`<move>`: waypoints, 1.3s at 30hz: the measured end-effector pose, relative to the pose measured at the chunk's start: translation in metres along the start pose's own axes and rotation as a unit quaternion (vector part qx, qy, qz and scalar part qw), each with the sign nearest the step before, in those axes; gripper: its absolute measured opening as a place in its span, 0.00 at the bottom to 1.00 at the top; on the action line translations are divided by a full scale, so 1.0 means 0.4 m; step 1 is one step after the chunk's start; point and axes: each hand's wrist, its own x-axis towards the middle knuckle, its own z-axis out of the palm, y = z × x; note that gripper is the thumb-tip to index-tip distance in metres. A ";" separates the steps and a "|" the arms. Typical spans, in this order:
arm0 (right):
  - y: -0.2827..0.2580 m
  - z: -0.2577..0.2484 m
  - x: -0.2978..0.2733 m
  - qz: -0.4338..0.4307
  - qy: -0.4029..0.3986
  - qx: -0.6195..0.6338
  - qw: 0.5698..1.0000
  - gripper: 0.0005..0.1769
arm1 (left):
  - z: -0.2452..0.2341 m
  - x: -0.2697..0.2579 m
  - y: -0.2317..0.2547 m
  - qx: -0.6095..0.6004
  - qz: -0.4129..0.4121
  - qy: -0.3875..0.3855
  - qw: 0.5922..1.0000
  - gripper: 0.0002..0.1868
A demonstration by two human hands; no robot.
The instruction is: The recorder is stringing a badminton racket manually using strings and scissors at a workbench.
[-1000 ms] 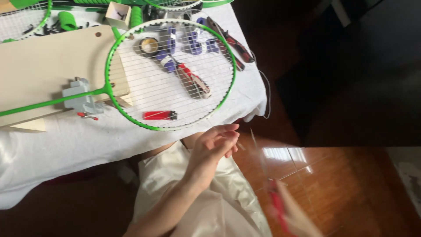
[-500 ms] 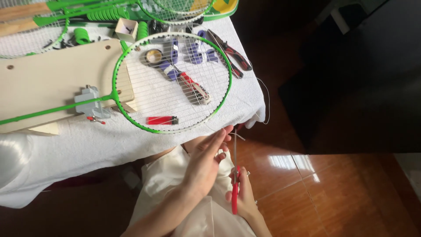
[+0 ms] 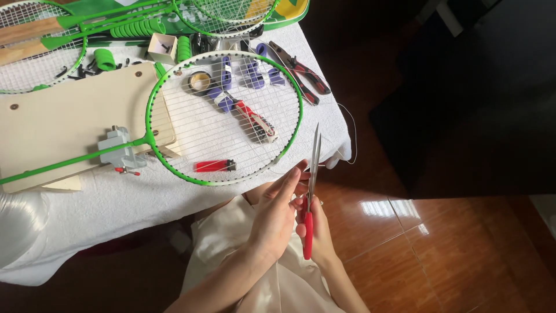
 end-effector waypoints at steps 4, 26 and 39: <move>0.000 -0.008 0.001 -0.071 -0.024 -0.021 0.997 0.26 | -0.012 0.011 -0.012 0.000 0.018 -0.009 1.000 0.20; -0.010 -0.072 -0.074 -0.012 -0.009 -0.073 0.997 0.14 | -0.044 -0.009 0.066 0.578 0.539 -0.041 0.612 0.11; -0.037 -0.272 0.075 -0.043 0.159 -0.331 0.929 0.17 | -0.142 -0.028 0.087 0.538 0.507 -0.188 0.647 0.15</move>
